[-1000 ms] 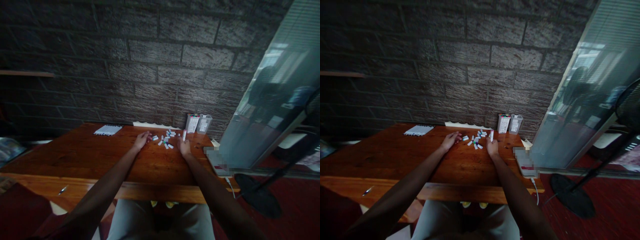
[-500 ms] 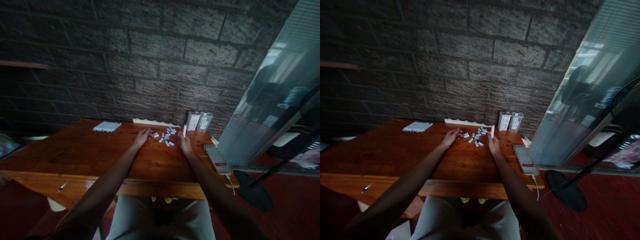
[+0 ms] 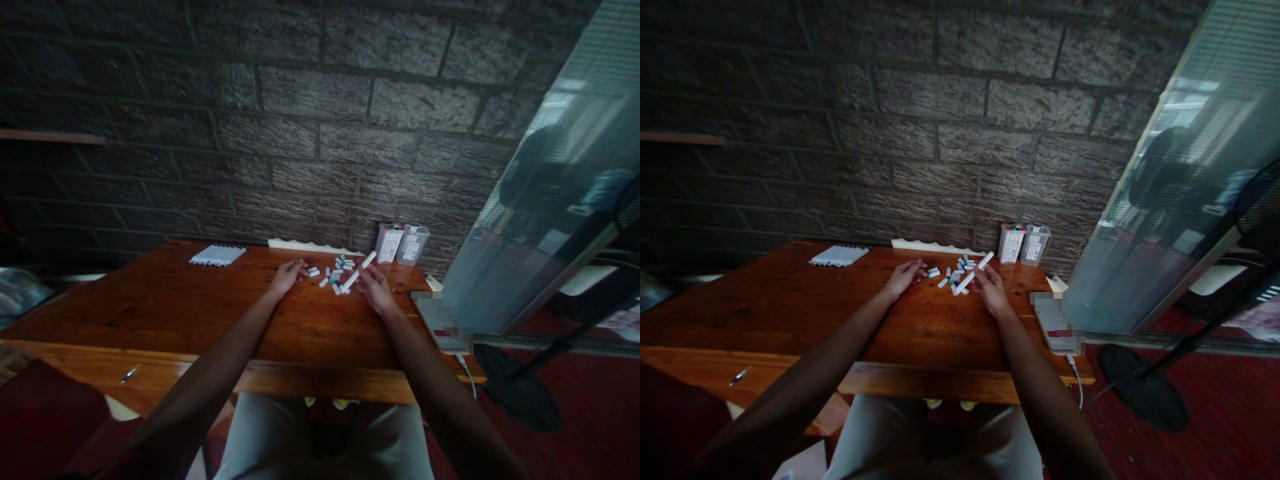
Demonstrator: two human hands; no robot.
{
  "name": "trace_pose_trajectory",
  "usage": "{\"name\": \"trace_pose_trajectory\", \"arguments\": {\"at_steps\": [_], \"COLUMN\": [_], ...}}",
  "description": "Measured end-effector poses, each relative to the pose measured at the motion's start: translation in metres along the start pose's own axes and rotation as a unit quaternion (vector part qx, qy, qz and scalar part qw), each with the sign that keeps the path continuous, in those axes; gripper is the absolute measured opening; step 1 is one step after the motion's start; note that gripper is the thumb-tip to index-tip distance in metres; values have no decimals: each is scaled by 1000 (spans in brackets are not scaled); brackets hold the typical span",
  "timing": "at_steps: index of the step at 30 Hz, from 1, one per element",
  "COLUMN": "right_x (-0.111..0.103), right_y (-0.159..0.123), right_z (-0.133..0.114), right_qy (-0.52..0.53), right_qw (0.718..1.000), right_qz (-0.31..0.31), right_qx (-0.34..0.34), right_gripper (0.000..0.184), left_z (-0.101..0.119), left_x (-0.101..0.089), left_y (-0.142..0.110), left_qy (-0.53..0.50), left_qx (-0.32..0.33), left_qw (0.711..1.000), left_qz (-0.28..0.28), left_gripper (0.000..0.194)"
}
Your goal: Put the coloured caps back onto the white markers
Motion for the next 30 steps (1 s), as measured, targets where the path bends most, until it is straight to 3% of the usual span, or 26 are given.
{"name": "trace_pose_trajectory", "arguments": {"at_steps": [3,8,20,23,26,30], "right_x": [5,4,3,1,-12,-46], "right_y": [-4,-5,-4,0,14,47], "right_z": [-6,-5,2,1,-9,-53], "right_qy": [38,101,91,86,93,36], "right_qw": [998,993,993,996,991,957], "right_qz": [-47,-60,-82,-27,84,229], "right_qx": [16,8,-4,-15,-51,-173], "right_gripper": [34,23,36,30,27,29], "left_z": [0,-1,4,4,3,1], "left_x": [0,-1,3,2,0,-2], "left_y": [0,2,-2,-3,-3,-1], "left_qy": [14,9,7,4,3,-6], "left_qx": [-1,1,-14,-13,-5,6], "left_qw": [1000,1000,1000,1000,1000,1000], "left_qz": [-9,-15,-8,-3,-7,-8], "left_gripper": [52,50,47,48,51,55]}}
Point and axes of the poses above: each hand's wrist, its own y-axis towards the middle knuckle, its own x-axis out of the palm, z = x × y, the point moved 1 cm from there along y, towards the middle knuckle, and after that the axes turned 10 degrees about -y, right-handed, at the moved point
